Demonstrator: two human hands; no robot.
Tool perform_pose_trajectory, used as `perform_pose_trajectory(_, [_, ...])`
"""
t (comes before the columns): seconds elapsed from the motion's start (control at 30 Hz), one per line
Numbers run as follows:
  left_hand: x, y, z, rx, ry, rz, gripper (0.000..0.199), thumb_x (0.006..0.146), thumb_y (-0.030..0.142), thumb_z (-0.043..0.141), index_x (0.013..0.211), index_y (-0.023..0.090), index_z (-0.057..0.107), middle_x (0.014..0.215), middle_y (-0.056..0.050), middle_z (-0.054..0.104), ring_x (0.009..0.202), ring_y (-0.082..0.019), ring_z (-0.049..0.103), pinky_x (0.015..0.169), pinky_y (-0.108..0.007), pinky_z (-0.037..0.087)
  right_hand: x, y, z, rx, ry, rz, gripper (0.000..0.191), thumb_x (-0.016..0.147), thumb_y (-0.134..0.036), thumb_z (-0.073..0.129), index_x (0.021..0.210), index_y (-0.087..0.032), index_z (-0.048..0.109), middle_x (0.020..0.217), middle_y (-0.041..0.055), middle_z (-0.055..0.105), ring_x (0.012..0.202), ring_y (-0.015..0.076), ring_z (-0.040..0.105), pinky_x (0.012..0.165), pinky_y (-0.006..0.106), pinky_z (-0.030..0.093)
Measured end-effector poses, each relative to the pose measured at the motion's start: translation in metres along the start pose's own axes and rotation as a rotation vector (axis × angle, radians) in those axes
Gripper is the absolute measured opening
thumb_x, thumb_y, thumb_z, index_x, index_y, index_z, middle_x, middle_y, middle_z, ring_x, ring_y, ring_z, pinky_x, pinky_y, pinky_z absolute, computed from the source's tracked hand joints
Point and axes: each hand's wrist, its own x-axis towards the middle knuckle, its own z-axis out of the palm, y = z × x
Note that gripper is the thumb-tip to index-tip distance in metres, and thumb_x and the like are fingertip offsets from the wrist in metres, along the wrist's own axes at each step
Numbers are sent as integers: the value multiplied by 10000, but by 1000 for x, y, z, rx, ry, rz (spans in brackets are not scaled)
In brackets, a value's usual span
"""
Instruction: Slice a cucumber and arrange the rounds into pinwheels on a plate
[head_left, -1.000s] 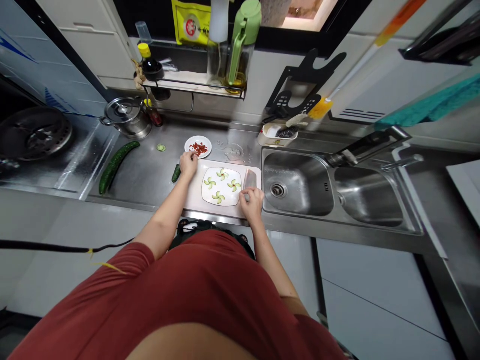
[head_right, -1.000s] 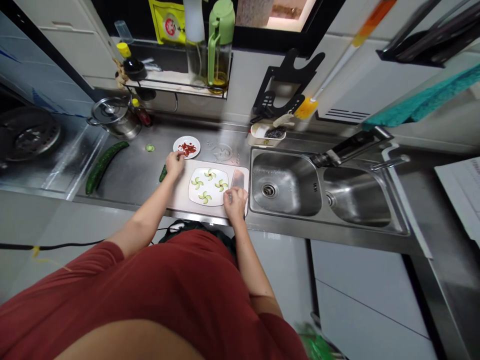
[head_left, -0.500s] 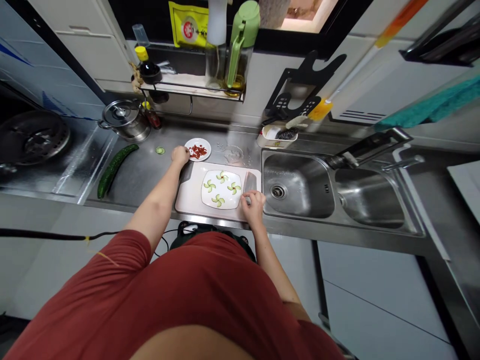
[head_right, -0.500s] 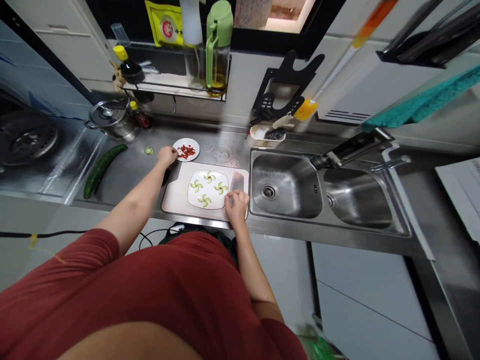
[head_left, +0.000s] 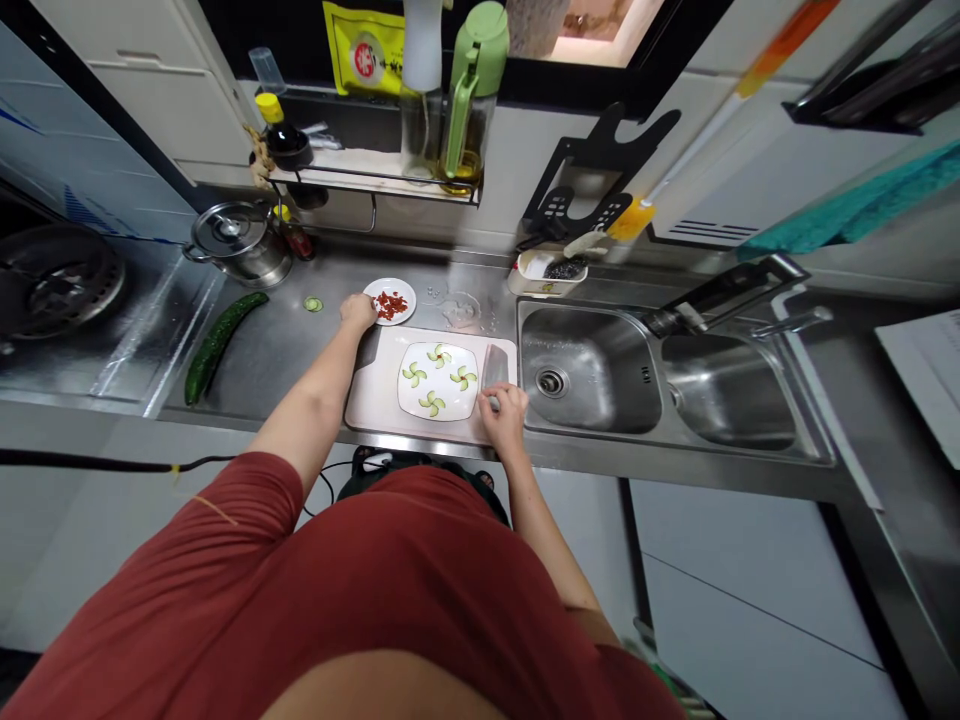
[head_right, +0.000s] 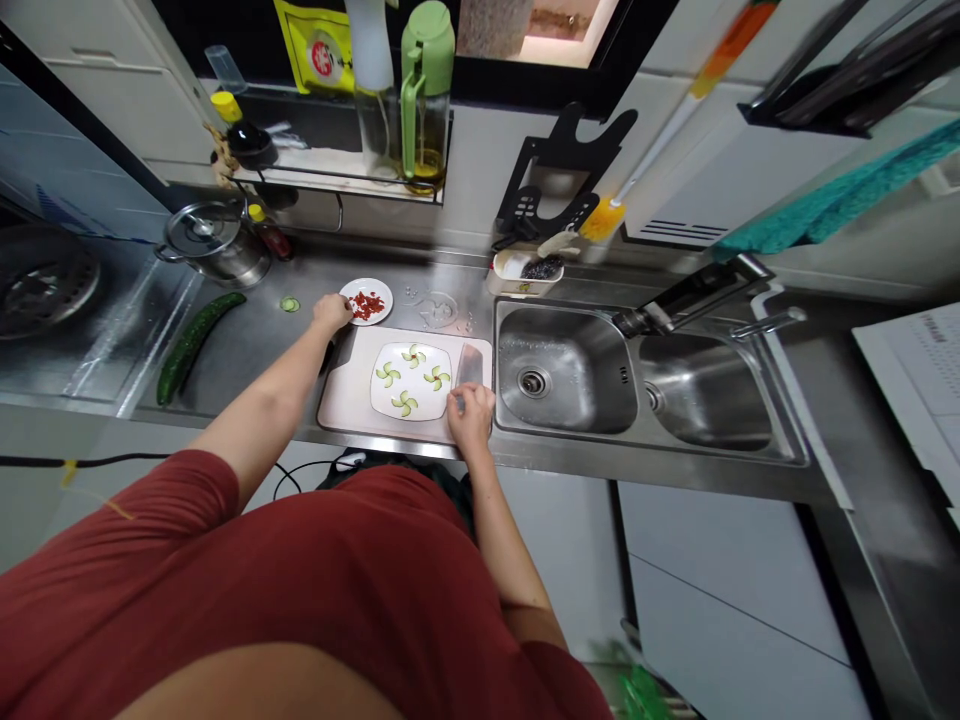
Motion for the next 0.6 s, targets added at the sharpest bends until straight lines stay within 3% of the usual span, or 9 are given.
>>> perform_pose_trajectory(0.3, [4, -1, 9, -51, 10, -1, 301, 781, 300, 596, 1013, 133, 689, 1070, -210, 647, 1061, -331, 595, 894, -418, 485, 0, 4, 1, 7, -12, -1, 133, 877, -283, 531, 815, -228, 635, 974, 62, 584, 1026, 237, 473, 959, 413, 353])
perform_pose_trajectory(0.43, [-1, 0, 9, -142, 79, -30, 288, 855, 302, 502, 998, 123, 677, 1140, -233, 604, 1087, -335, 578, 913, -443, 463, 1, 4, 0, 11, -13, -8, 130, 875, -278, 534, 812, -222, 632, 975, 61, 583, 1013, 232, 478, 950, 399, 357])
perform_pose_trajectory(0.6, [-4, -1, 6, -399, 123, -129, 195, 830, 216, 501, 924, 168, 665, 1059, -121, 665, 1000, -220, 611, 879, -320, 459, 0, 5, 1, 16, 0, -24, 124, 871, -283, 541, 815, -220, 632, 968, 63, 584, 1013, 236, 467, 948, 397, 356])
